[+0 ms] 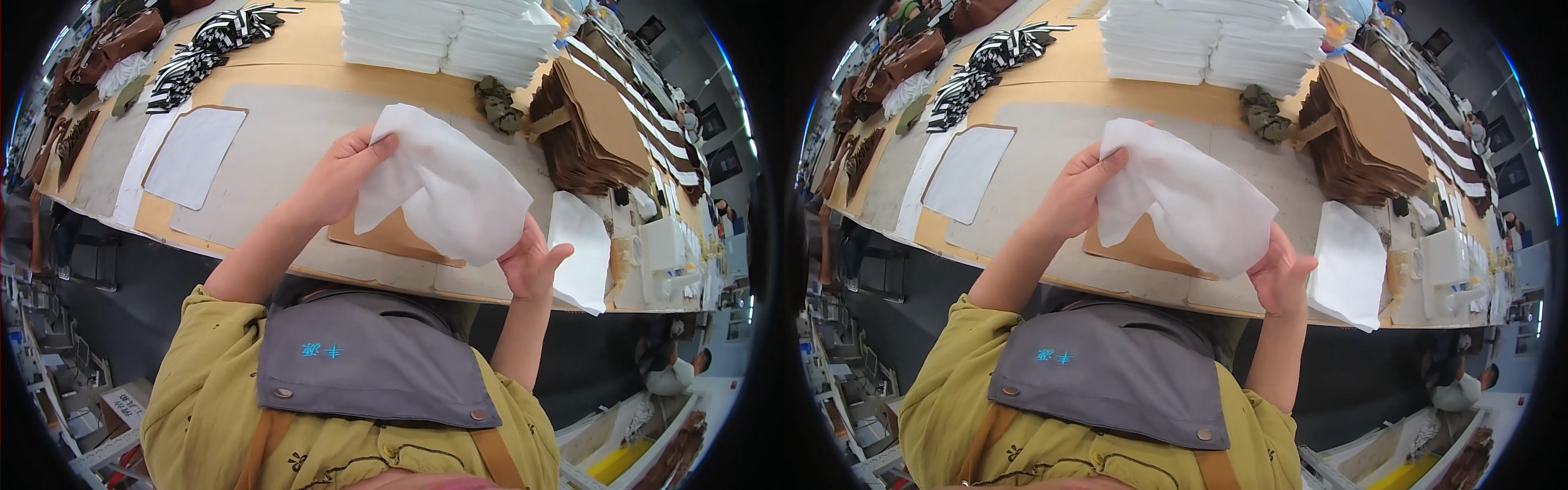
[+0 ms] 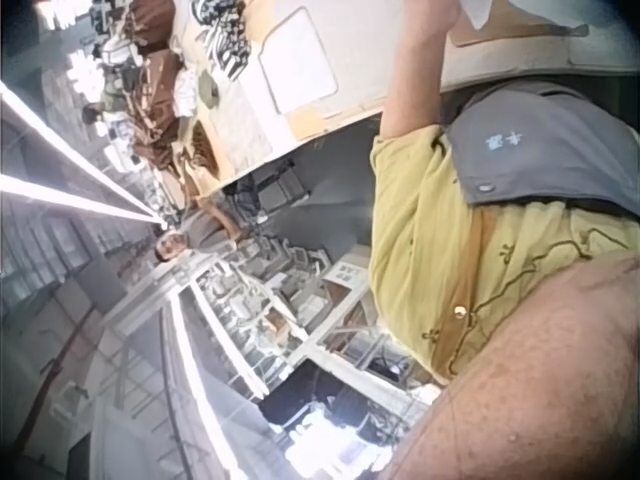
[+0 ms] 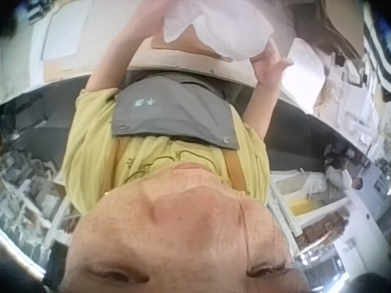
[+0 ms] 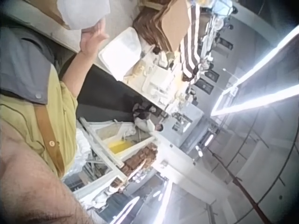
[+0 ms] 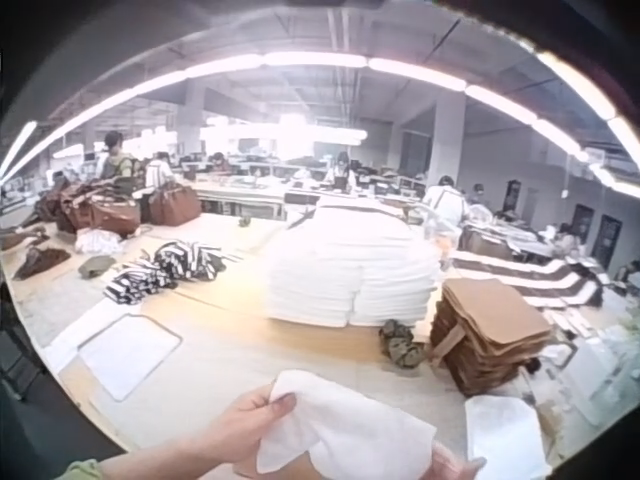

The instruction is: Applying adhesive to a leather piece and adhering a protective lining sheet.

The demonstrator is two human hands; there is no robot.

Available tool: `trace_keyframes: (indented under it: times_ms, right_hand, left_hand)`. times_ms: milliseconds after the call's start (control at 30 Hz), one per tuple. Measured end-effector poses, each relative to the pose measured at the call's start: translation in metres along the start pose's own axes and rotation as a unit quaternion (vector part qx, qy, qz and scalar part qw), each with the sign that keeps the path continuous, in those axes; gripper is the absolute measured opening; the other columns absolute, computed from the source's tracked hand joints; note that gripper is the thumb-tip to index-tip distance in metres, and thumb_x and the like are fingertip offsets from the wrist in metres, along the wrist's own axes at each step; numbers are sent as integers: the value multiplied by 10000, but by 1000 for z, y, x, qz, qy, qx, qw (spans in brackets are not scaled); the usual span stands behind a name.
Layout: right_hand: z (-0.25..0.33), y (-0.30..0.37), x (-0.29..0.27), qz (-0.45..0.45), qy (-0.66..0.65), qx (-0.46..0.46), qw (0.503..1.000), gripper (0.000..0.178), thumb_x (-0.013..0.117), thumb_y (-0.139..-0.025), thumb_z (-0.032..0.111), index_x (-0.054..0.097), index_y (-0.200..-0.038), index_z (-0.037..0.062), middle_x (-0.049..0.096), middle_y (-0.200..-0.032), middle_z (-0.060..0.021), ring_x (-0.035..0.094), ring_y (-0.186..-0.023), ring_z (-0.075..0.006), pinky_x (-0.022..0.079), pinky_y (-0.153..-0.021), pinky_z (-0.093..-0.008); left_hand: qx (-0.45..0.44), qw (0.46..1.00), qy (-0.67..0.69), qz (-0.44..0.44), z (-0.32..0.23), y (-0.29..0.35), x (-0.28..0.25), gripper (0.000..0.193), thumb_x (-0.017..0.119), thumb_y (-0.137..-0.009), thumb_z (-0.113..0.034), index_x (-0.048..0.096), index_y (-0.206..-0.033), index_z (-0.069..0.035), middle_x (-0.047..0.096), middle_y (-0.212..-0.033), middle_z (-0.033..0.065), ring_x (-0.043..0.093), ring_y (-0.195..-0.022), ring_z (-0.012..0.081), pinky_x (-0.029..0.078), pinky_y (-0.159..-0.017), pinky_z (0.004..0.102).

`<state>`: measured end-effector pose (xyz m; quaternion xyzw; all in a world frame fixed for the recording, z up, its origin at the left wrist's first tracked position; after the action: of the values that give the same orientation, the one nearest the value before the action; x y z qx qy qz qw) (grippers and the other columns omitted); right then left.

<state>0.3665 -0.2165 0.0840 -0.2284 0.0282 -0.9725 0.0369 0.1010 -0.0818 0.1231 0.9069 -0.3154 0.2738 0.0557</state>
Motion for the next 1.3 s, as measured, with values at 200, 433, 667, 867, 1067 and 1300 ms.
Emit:
trace_keyframes:
  times_ms: [200,433,667,867,1067,1300]
  right_hand:
    - [7,-9,27,-37,188,-35,981,666,792,-908,388,558,-1365,-36,652,-1299,-104,618,-1178,-197,485,-1004,-348]
    - [63,-22,62,-255,475,-232,810,257,677,-1005,183,649,-1135,-36,698,-875,5,522,-703,-43,438,-627,-200]
    - [84,-46,71,-251,258,-122,925,275,673,-1006,195,681,-1146,-41,718,-972,-24,614,-818,-55,478,-742,-205]
    - [-5,-38,29,-229,104,94,963,294,673,-989,167,632,-1172,-59,721,-1029,-106,676,-871,-119,538,-763,-259]
    - [-27,-30,22,-223,34,145,963,347,681,-954,108,597,-1254,-46,697,-1141,-128,680,-980,-167,544,-870,-312]
    - [-30,-24,29,-249,72,129,957,431,668,-946,55,531,-1344,-40,655,-1252,-122,637,-1126,-187,511,-967,-338]
  left_hand:
    - [29,997,-68,-10,-25,2,2,329,550,-1075,-260,644,-1279,-20,707,-1140,29,664,-1000,110,544,-885,290]
    - [216,851,-474,-66,-74,13,13,329,529,-1088,-313,705,-1178,-50,676,-870,-8,605,-771,56,498,-684,240]
    - [50,981,-141,-127,-64,-3,14,359,570,-1065,-326,680,-1096,15,717,-911,22,646,-728,52,535,-625,216]
    - [-205,955,-107,-188,16,16,-45,399,522,-1070,-340,646,-1215,10,706,-1080,97,681,-934,123,568,-848,315]
    - [-210,961,114,-142,39,26,-54,514,528,-1060,-399,536,-1350,26,647,-1249,114,666,-1087,181,563,-911,332]
    - [-180,973,-45,-137,33,46,-46,505,633,-1016,-230,476,-1432,10,610,-1312,113,614,-1173,169,528,-966,335]
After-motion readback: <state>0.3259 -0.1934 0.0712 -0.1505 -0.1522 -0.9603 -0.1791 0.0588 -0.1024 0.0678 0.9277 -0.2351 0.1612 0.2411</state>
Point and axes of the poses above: each hand's wrist, its own y-axis away from the middle knuckle, its own x-axis out of the palm, z = x × y, the point moved 3 cm from there along -y, towards the middle knuckle
